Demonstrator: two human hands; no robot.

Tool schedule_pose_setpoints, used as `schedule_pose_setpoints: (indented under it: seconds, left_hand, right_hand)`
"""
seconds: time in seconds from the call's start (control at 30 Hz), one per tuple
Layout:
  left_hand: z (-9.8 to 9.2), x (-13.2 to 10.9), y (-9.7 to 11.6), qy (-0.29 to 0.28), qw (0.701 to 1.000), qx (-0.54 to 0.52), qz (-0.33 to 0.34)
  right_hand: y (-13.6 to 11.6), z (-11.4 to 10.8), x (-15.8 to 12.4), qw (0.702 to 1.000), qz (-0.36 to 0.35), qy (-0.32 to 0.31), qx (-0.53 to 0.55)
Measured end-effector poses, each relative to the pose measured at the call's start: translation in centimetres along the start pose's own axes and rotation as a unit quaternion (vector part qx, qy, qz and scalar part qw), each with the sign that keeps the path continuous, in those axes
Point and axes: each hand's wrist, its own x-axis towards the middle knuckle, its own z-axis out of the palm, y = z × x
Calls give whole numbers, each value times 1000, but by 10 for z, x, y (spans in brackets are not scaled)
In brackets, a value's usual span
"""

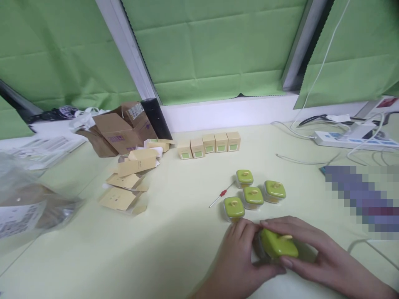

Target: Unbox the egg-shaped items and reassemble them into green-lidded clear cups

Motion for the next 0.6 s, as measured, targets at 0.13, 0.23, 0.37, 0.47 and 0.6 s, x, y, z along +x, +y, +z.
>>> schedule_pose_setpoints:
  seconds: [0.13,0.23,0.37,0.47,0.6]
  left_hand:
    - [-3,0,3,-5,1000,-3,-10]
    - [-4,0,4,-11,1000,-11,-21]
    - [-3,0,2,-6,1000,-16,-17]
    - [-3,0,1,-5,1000,-17,-19]
    - [-2,0,1,-10,1000,9,-11]
  right_hand:
    - [-4,0,2,994,63,-30,81]
    - [-5,1,6,979,138,-9,147]
    - [1,-1,10,931,260,37,254]
    - [6,-3,9,915,285,47,283]
    - [5,-2,5,935,242,48,256]
